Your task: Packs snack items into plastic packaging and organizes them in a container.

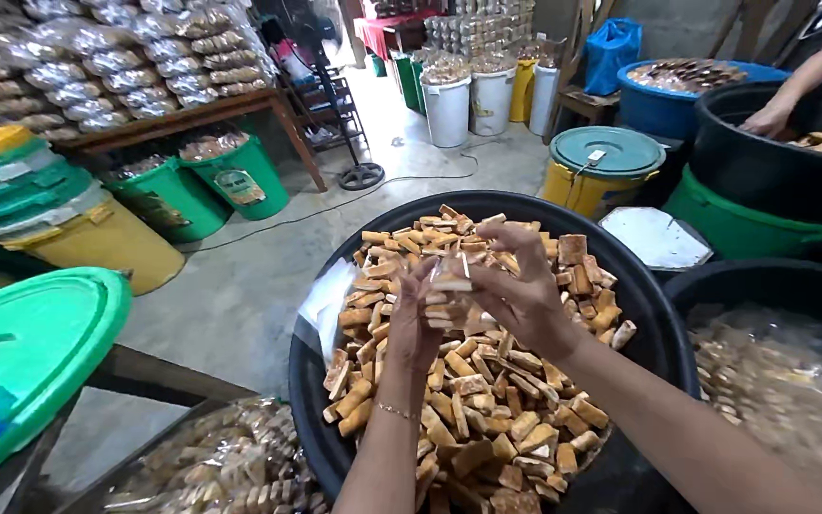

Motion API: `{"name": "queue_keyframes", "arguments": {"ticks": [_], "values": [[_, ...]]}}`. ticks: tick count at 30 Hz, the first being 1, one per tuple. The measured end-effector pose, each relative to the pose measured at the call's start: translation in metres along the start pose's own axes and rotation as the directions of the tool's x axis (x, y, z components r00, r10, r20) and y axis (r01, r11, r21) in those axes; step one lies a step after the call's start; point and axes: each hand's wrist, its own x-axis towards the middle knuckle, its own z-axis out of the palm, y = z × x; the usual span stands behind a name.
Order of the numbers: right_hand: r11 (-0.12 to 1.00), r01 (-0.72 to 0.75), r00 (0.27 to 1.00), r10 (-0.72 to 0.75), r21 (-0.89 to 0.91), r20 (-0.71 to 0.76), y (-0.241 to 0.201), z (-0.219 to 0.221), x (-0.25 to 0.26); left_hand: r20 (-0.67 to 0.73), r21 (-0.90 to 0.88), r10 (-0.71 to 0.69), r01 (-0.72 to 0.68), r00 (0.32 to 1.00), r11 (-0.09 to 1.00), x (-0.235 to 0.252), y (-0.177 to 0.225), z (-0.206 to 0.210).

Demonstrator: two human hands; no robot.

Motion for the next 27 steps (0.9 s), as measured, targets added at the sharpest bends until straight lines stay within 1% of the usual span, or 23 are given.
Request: {"name": "queue_keyframes", "arguments": {"ticks": [2, 3, 4, 5, 6, 8, 11, 14, 15, 16, 17, 18, 19, 20, 21, 22, 23, 24, 25, 26, 27], "values": [[0.998, -0.058, 0.996, 0.059, -0.005, 0.062, -0.002, 0.001, -0.004, 0.071, -0.027, -0.017, 0.019, 0.997, 0.999, 0.0, -0.001, 0.001], [0.994, -0.111, 0.987, 0.113, -0.022, 0.118, -0.004, -0.002, -0.005, 0.089, -0.046, -0.025, 0.029, 0.996, 0.999, -0.001, -0.001, 0.002], [0.985, -0.165, 0.971, 0.172, -0.05, 0.168, -0.007, -0.006, -0.005, 0.087, -0.06, -0.036, 0.041, 0.996, 0.997, -0.002, -0.001, 0.004], [0.974, -0.207, 0.957, 0.221, -0.089, 0.187, -0.009, -0.011, -0.004, 0.075, -0.065, -0.044, 0.049, 0.996, 0.997, -0.002, -0.002, 0.004], [0.966, -0.222, 0.955, 0.243, -0.135, 0.171, -0.011, -0.014, -0.005, 0.059, -0.068, -0.049, 0.053, 0.997, 0.996, -0.002, -0.002, 0.004], [0.962, -0.194, 0.968, 0.22, -0.192, 0.124, -0.012, -0.016, -0.008, 0.03, -0.082, -0.035, 0.038, 0.999, 0.996, -0.002, -0.005, 0.005], [0.973, -0.137, 0.966, 0.173, -0.186, 0.195, -0.014, -0.01, -0.016, 0.016, -0.048, -0.036, 0.037, 0.999, 0.998, -0.003, -0.009, 0.007], [0.971, -0.099, 0.975, 0.138, -0.217, 0.173, -0.015, -0.007, -0.015, 0.026, -0.049, -0.044, 0.045, 0.999, 0.998, -0.006, -0.008, 0.008], [0.973, -0.088, 0.972, 0.131, -0.214, 0.193, -0.016, -0.006, -0.013, 0.004, -0.037, -0.036, 0.036, 0.999, 0.999, -0.005, -0.007, 0.01], [0.978, -0.099, 0.959, 0.142, -0.181, 0.245, -0.017, -0.007, -0.01, -0.034, -0.002, -0.034, 0.034, 0.999, 0.999, -0.005, -0.005, 0.011], [0.982, -0.156, 0.936, 0.181, -0.106, 0.302, -0.016, -0.007, -0.008, -0.089, 0.041, -0.027, 0.031, 0.996, 0.999, -0.003, -0.003, 0.01], [0.966, -0.257, 0.907, 0.247, -0.017, 0.342, -0.012, -0.007, -0.007, -0.138, 0.061, -0.006, 0.014, 0.99, 0.998, -0.002, -0.001, 0.006], [0.931, -0.364, 0.876, 0.331, 0.031, 0.35, -0.004, -0.004, -0.007, -0.182, 0.066, 0.035, -0.023, 0.983, 0.998, 0.001, 0.003, -0.001], [0.892, -0.452, 0.829, 0.419, 0.002, 0.37, 0.006, 0.002, -0.01, -0.214, 0.048, 0.086, -0.078, 0.973, 0.996, 0.006, 0.008, -0.009], [0.842, -0.53, 0.731, 0.514, -0.101, 0.449, 0.015, 0.01, -0.013, -0.257, 0.023, 0.127, -0.125, 0.958, 0.992, 0.01, 0.012, -0.017], [0.785, -0.564, 0.57, 0.594, -0.254, 0.568, 0.023, 0.021, -0.016, -0.286, 0.002, 0.149, -0.155, 0.947, 0.988, 0.012, 0.015, -0.023], [0.746, -0.519, 0.381, 0.638, -0.416, 0.669, 0.03, 0.037, -0.021, -0.31, -0.011, 0.158, -0.17, 0.938, 0.985, 0.014, 0.015, -0.026], [0.736, -0.434, 0.242, 0.651, -0.519, 0.72, 0.034, 0.052, -0.029, -0.329, -0.011, 0.154, -0.167, 0.932, 0.986, 0.015, 0.015, -0.027], [0.745, -0.353, 0.184, 0.649, -0.566, 0.739, 0.035, 0.063, -0.036, -0.343, -0.01, 0.144, -0.157, 0.928, 0.987, 0.016, 0.014, -0.025], [0.759, -0.326, 0.199, 0.637, -0.563, 0.745, 0.036, 0.069, -0.042, -0.34, -0.017, 0.126, -0.14, 0.932, 0.99, 0.015, 0.013, -0.025], [0.771, -0.337, 0.245, 0.626, -0.54, 0.741, 0.037, 0.07, -0.044, -0.337, -0.021, 0.114, -0.129, 0.934, 0.991, 0.015, 0.013, -0.024]]}}
